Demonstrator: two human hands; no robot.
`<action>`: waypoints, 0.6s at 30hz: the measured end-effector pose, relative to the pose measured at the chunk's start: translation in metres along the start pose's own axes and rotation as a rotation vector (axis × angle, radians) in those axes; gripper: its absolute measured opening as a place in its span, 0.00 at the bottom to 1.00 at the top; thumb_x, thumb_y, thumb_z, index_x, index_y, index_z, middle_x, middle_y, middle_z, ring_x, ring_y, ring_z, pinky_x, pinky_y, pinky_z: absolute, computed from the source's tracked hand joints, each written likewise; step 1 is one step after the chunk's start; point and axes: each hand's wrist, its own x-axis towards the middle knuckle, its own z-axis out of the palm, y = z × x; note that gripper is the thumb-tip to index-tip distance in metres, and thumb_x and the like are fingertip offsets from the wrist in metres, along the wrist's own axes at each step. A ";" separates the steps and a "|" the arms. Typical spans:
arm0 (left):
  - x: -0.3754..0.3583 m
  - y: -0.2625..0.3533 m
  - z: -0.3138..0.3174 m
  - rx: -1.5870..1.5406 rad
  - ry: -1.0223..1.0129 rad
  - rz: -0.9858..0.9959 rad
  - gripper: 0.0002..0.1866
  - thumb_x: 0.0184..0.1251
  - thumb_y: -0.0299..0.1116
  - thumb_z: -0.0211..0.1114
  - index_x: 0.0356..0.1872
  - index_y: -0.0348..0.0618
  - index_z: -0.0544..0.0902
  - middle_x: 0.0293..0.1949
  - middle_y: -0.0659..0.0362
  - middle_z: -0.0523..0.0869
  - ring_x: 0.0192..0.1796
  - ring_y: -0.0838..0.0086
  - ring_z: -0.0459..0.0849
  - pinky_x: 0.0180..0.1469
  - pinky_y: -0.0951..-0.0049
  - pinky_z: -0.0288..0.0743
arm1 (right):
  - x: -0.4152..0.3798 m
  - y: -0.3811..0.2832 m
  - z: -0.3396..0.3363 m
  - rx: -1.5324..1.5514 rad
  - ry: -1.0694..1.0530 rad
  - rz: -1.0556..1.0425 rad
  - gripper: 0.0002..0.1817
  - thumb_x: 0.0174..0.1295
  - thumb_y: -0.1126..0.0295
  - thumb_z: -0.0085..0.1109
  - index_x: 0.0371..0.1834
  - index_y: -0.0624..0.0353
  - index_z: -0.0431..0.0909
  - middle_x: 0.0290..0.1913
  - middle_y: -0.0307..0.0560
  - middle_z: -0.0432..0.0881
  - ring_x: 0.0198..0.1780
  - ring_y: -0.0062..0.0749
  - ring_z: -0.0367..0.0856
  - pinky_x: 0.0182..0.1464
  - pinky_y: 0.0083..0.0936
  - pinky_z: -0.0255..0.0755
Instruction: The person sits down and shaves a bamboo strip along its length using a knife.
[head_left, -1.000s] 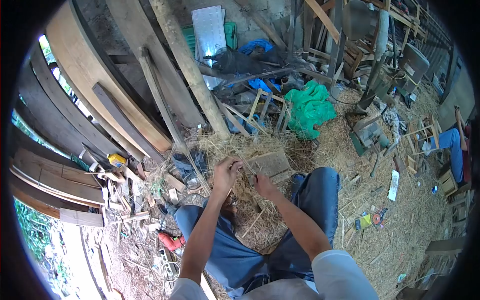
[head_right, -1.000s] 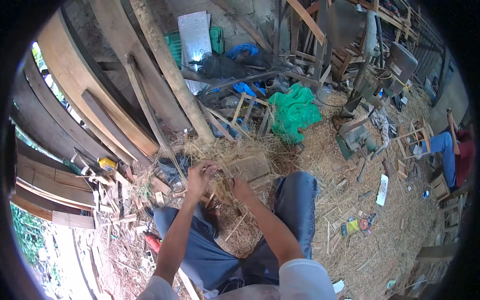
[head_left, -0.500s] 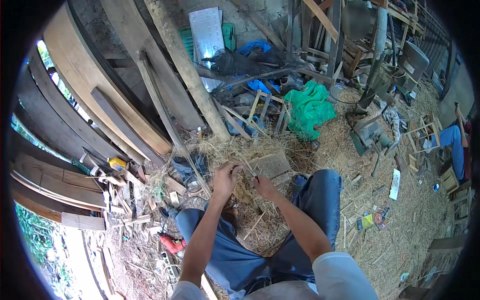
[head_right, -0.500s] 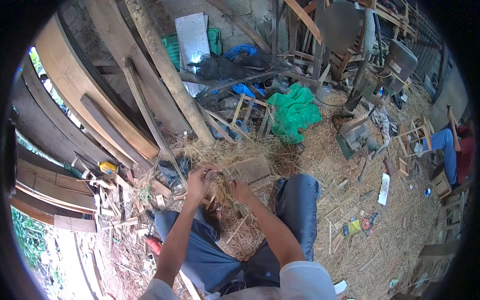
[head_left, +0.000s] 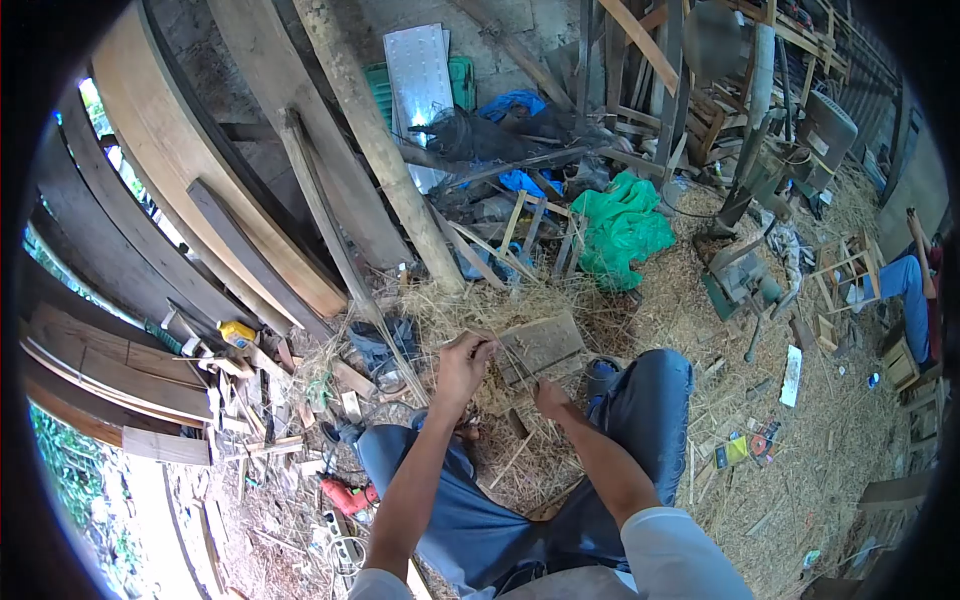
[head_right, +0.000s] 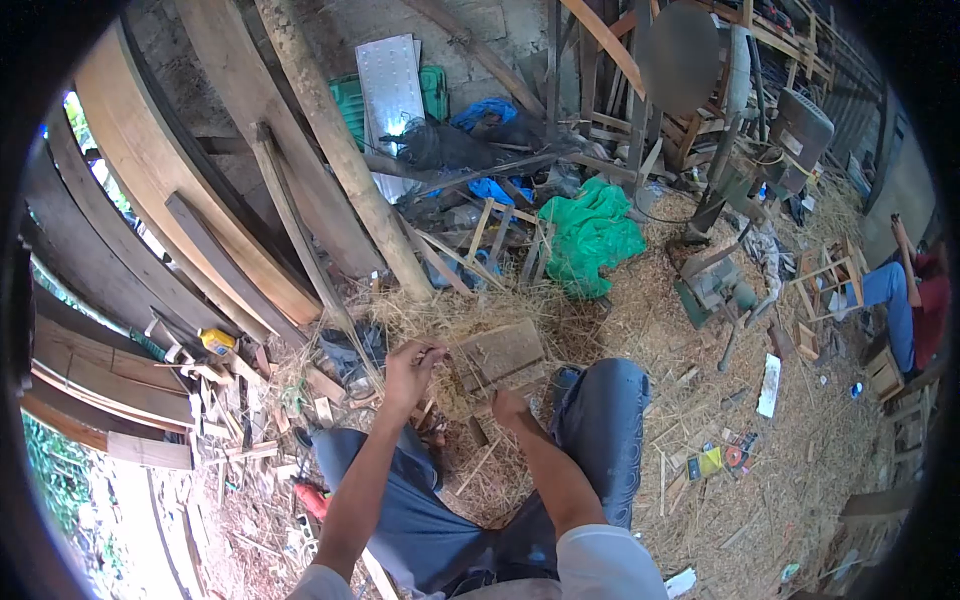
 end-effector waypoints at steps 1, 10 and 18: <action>0.000 -0.002 0.000 0.002 -0.001 0.001 0.04 0.56 0.19 0.66 0.33 0.33 0.83 0.33 0.53 0.87 0.35 0.70 0.86 0.39 0.73 0.79 | -0.001 -0.009 -0.007 0.009 0.002 -0.020 0.17 0.69 0.64 0.42 0.41 0.69 0.73 0.35 0.67 0.80 0.39 0.61 0.80 0.37 0.50 0.73; -0.004 -0.002 0.008 -0.030 0.139 -0.036 0.05 0.57 0.22 0.68 0.34 0.33 0.82 0.32 0.53 0.87 0.32 0.74 0.86 0.35 0.75 0.78 | -0.027 -0.116 -0.076 0.375 0.304 -0.015 0.16 0.69 0.64 0.44 0.38 0.71 0.71 0.31 0.74 0.76 0.37 0.70 0.75 0.38 0.55 0.68; 0.003 0.000 0.009 0.023 0.150 -0.110 0.06 0.56 0.23 0.69 0.32 0.33 0.82 0.29 0.52 0.86 0.30 0.75 0.84 0.34 0.76 0.77 | -0.018 -0.088 -0.037 0.347 0.215 0.159 0.17 0.71 0.62 0.42 0.39 0.70 0.69 0.30 0.68 0.76 0.34 0.66 0.74 0.34 0.49 0.67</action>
